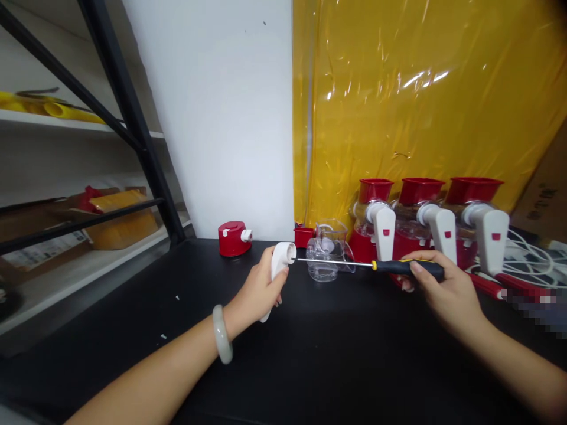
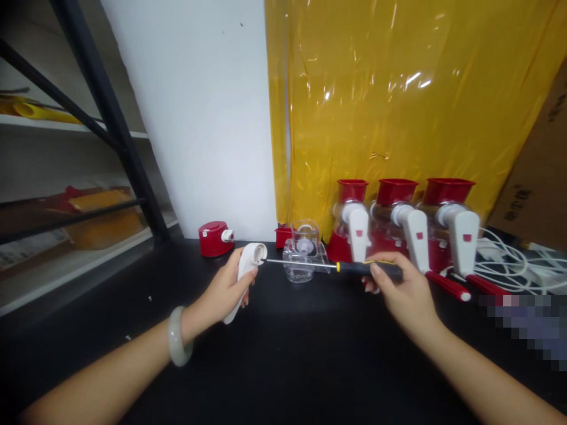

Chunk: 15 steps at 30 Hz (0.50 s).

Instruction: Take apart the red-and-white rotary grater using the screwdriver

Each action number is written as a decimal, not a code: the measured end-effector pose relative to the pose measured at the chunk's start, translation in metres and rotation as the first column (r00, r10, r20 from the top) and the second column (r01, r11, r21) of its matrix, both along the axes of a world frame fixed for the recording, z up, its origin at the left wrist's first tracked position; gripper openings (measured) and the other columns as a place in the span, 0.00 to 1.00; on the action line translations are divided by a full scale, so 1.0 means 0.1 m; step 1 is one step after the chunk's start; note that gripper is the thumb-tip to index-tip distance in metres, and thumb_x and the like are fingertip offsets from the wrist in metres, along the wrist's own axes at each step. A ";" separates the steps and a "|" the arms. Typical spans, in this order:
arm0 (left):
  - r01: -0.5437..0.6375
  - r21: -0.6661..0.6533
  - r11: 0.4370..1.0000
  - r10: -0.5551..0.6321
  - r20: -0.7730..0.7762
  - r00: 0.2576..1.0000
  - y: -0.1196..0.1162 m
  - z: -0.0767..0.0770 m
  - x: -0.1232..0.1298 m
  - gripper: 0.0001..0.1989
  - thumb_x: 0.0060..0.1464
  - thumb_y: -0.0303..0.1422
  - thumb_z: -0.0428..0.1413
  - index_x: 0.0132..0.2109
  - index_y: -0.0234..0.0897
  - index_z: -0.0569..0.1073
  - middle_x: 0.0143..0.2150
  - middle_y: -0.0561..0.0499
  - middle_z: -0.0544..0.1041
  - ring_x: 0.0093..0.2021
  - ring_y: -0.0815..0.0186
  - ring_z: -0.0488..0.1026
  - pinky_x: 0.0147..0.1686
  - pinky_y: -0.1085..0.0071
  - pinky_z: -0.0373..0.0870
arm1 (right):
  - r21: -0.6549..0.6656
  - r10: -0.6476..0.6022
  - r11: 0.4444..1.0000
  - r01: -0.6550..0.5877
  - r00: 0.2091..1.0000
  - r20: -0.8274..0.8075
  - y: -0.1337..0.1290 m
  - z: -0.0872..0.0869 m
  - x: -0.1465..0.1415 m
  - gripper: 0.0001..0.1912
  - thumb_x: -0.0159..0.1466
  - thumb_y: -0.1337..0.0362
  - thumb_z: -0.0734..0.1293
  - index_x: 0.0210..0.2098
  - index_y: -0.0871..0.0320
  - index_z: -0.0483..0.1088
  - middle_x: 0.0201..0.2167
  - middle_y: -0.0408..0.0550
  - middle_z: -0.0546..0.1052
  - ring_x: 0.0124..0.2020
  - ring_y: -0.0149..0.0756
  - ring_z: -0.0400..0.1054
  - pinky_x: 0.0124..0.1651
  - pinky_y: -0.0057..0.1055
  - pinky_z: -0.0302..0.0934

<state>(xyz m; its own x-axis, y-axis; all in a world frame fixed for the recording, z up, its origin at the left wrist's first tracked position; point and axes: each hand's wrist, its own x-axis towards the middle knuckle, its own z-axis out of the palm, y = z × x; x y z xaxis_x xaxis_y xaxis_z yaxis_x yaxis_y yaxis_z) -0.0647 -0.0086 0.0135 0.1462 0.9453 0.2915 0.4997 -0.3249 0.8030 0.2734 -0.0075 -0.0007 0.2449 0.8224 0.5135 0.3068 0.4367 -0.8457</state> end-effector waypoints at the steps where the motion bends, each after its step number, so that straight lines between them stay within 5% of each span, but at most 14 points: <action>1: -0.003 0.004 1.000 0.003 0.007 1.000 0.00 -0.01 0.00 0.22 0.63 0.40 0.50 0.61 0.38 0.60 0.29 0.55 0.72 0.20 0.67 0.72 0.21 0.70 0.71 | 0.005 -0.001 1.000 0.001 1.000 0.006 0.00 0.00 0.00 0.18 0.58 0.45 0.71 0.36 0.53 0.72 0.18 0.44 0.75 0.20 0.38 0.71 0.26 0.35 0.69; 9: -0.014 0.022 1.000 0.015 -0.054 0.998 -0.04 0.03 0.01 0.24 0.64 0.40 0.50 0.62 0.36 0.60 0.27 0.54 0.73 0.21 0.65 0.73 0.25 0.68 0.71 | -0.031 -0.022 0.999 0.022 1.000 0.012 -0.04 0.04 0.00 0.23 0.57 0.42 0.71 0.37 0.56 0.72 0.19 0.46 0.76 0.20 0.37 0.71 0.27 0.34 0.69; 15: -0.013 0.082 0.997 0.025 -0.141 0.990 -0.10 0.07 0.03 0.24 0.64 0.39 0.49 0.64 0.37 0.58 0.28 0.54 0.73 0.23 0.63 0.74 0.29 0.66 0.70 | -0.053 0.061 0.996 -0.069 0.988 -0.143 0.01 -0.03 0.05 0.21 0.59 0.45 0.71 0.38 0.57 0.71 0.20 0.45 0.76 0.20 0.35 0.71 0.27 0.32 0.67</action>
<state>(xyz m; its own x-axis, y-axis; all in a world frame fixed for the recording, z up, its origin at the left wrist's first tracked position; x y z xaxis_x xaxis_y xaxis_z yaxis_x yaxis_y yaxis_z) -0.0618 -0.0183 0.0207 0.1737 0.9226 0.3446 0.6134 -0.3751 0.6950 0.2783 -0.0070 -0.0034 0.2562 0.8664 0.4287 0.1552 0.4009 -0.9029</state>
